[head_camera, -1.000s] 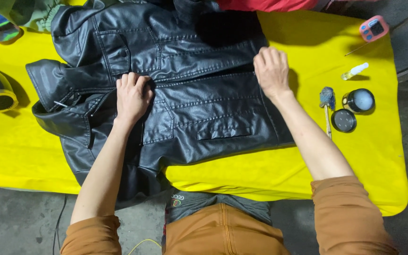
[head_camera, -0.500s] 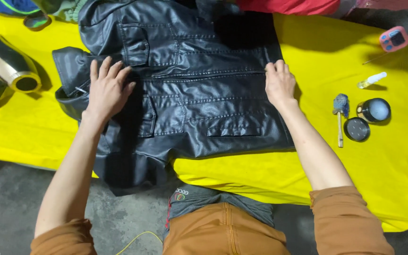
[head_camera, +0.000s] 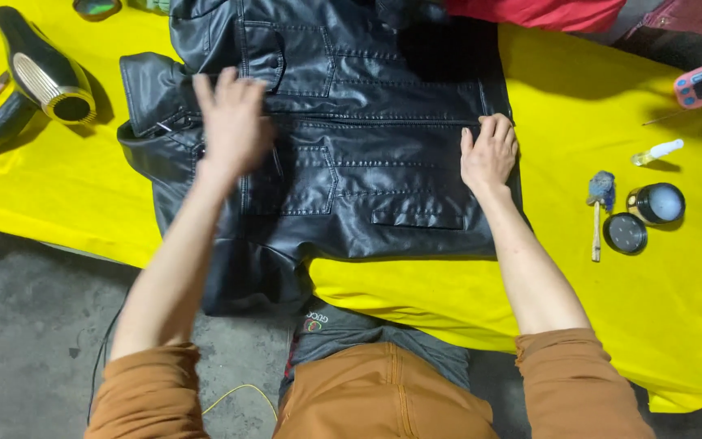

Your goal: The person smooths and folds a black leather jacket on a yellow-covered table, then uses a small brush to clean the surface of the jacket. The person repeatedly brushes the same area of the jacket for the remainder of the clip.

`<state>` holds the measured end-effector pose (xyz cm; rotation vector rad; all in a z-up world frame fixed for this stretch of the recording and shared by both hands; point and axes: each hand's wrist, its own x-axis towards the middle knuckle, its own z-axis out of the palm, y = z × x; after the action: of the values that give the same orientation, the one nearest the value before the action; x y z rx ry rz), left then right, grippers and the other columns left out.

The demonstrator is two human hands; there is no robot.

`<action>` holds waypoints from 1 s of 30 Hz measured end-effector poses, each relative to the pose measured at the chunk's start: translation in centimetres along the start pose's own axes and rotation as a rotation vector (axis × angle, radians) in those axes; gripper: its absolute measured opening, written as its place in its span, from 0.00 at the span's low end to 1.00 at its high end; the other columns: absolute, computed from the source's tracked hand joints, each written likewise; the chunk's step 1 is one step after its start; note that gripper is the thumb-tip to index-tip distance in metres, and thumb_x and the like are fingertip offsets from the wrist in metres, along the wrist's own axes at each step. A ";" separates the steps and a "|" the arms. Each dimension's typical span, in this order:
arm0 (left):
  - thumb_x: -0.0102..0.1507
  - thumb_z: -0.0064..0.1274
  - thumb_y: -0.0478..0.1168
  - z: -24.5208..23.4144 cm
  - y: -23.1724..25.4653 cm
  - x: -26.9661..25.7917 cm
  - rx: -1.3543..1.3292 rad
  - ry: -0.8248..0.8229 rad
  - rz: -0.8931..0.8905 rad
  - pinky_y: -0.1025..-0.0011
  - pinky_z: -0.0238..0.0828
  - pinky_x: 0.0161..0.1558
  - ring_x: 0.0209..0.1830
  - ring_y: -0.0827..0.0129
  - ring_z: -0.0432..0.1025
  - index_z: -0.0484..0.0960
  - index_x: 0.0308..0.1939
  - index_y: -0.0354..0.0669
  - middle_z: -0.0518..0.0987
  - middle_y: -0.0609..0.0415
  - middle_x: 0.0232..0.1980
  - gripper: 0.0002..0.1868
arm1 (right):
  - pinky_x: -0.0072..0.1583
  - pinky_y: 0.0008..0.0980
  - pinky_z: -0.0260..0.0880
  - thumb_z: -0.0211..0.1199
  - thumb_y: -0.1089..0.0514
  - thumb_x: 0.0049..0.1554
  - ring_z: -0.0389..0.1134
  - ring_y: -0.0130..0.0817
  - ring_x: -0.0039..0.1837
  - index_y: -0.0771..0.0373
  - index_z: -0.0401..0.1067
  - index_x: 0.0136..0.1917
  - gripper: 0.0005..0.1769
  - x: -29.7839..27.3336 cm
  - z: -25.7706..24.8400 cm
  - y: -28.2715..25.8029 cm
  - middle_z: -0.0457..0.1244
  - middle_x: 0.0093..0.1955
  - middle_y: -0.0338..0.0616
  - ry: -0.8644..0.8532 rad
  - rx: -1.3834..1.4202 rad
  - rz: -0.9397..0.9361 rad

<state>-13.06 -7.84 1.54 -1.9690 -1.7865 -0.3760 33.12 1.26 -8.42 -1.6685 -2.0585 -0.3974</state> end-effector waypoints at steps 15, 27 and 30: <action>0.73 0.33 0.66 5.0 16.0 1.6 -0.407 -0.406 0.055 0.40 0.17 0.78 0.85 0.55 0.41 0.62 0.79 0.62 0.57 0.54 0.83 0.33 | 0.78 0.65 0.35 0.53 0.39 0.67 0.46 0.55 0.84 0.52 0.56 0.81 0.35 -3.5 -5.0 -6.9 0.46 0.84 0.56 -0.305 0.311 -0.045; 0.72 0.45 0.57 0.8 25.4 2.3 -0.346 -0.159 0.022 0.33 0.27 0.73 0.82 0.45 0.48 0.70 0.76 0.51 0.69 0.41 0.76 0.30 | 0.82 0.61 0.22 0.50 0.48 0.68 0.33 0.39 0.88 0.39 0.51 0.83 0.31 -2.2 3.1 -2.9 0.37 0.88 0.35 -0.557 0.692 0.177; 0.72 0.33 0.64 2.5 27.3 -0.3 -0.436 -0.352 0.018 0.35 0.21 0.77 0.85 0.48 0.39 0.59 0.80 0.50 0.54 0.45 0.83 0.37 | 0.73 0.40 0.62 0.51 0.72 0.60 0.68 0.36 0.67 0.56 0.75 0.63 0.23 0.5 0.8 1.5 0.70 0.60 0.44 0.156 1.214 0.300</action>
<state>13.63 -8.40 -4.75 -2.4776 -2.0302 -0.4679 34.31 2.39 -8.99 -1.0505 -1.3531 0.6848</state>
